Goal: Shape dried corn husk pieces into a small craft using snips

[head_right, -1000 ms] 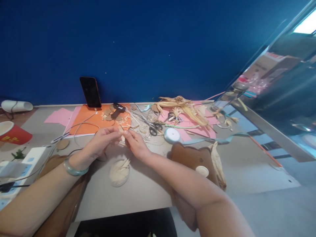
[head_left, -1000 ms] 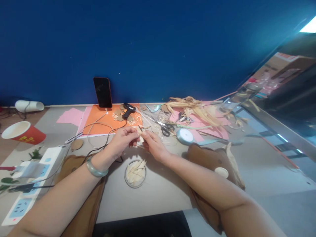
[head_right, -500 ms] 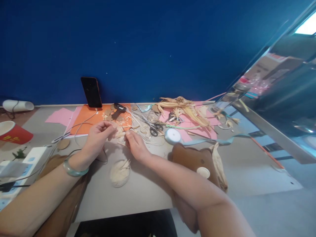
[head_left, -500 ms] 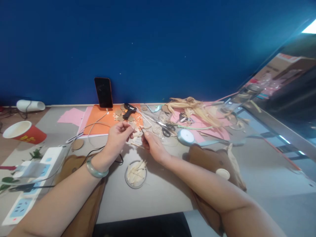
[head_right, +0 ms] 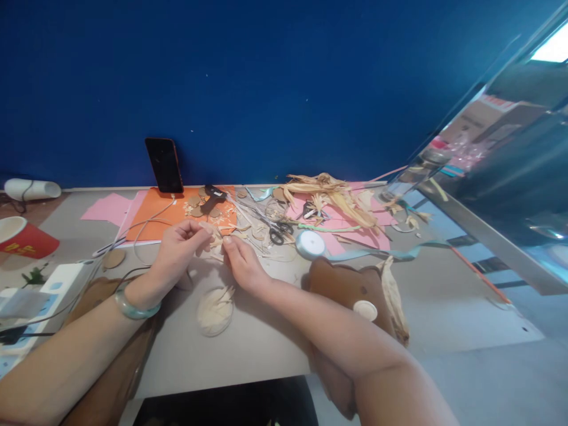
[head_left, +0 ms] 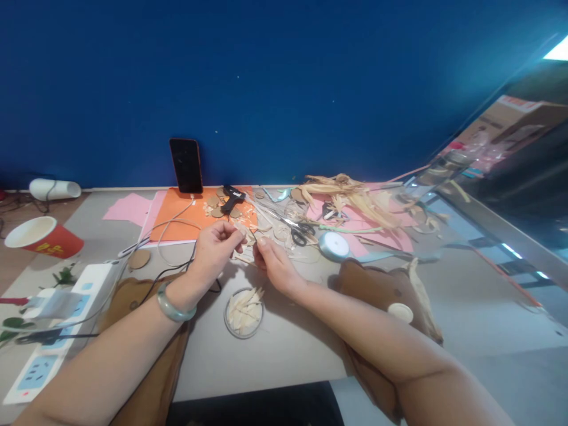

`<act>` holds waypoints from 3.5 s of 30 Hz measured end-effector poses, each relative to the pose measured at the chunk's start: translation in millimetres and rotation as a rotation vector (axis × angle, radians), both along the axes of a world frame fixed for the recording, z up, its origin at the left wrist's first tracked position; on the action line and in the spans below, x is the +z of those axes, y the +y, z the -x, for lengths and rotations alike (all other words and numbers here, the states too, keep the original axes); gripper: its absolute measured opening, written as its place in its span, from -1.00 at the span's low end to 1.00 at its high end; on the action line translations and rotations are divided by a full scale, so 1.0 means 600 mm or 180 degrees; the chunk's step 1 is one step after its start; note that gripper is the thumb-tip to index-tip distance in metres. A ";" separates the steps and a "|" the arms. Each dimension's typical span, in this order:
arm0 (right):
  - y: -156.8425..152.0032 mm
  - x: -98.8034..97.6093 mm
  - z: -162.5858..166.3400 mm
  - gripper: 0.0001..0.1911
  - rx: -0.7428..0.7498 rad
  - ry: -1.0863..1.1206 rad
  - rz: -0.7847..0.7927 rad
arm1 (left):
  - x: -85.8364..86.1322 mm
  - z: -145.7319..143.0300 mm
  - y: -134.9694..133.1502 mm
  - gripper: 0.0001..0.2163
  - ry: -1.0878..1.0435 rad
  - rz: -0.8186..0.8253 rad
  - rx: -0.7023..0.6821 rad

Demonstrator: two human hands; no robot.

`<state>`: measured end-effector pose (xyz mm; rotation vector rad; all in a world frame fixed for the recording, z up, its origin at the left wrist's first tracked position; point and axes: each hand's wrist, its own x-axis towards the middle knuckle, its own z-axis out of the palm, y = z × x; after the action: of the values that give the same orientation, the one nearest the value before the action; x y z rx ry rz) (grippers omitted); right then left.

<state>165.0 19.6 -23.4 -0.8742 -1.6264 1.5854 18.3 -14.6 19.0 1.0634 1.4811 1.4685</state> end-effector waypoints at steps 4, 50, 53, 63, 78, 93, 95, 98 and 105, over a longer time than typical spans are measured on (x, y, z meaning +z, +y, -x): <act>0.000 0.000 0.001 -0.49 -0.0013 -0.0018 0.0000 | -0.001 -0.001 0.000 -0.79 -0.0024 0.0036 -0.0009; 0.003 -0.006 0.001 -0.48 0.0047 -0.0140 -0.0063 | 0.004 -0.004 -0.001 -0.81 0.0185 -0.0038 0.0171; 0.003 -0.005 0.001 -0.48 0.0068 -0.0143 -0.0048 | 0.004 -0.004 -0.002 -0.82 0.0192 -0.0047 0.0148; 0.003 -0.006 0.000 -0.48 0.0096 -0.0126 -0.0115 | 0.001 -0.003 0.000 -0.80 0.0094 -0.0011 0.0114; 0.006 0.014 0.001 -0.54 -0.0118 0.0196 0.0458 | -0.011 0.002 0.008 -0.77 -0.0555 0.0305 -0.0372; 0.010 0.030 -0.007 -0.51 0.0386 0.0194 0.0537 | -0.003 0.001 0.005 -0.85 -0.0184 0.0632 -0.1227; 0.009 0.031 -0.007 -0.51 0.0396 0.0151 0.0526 | -0.004 0.002 0.005 -0.85 -0.0184 0.0618 -0.1257; 0.009 0.032 -0.007 -0.51 0.0321 0.0122 0.0506 | -0.006 0.003 0.005 -0.85 -0.0186 0.0589 -0.1280; 0.009 0.032 -0.008 -0.51 0.0416 0.0032 0.0442 | -0.002 0.001 0.004 -0.84 -0.0170 0.0636 -0.1284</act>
<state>169.6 25.1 -4.4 -0.8440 -1.6097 1.8080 17.5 -12.0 18.1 1.1120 1.2559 1.0367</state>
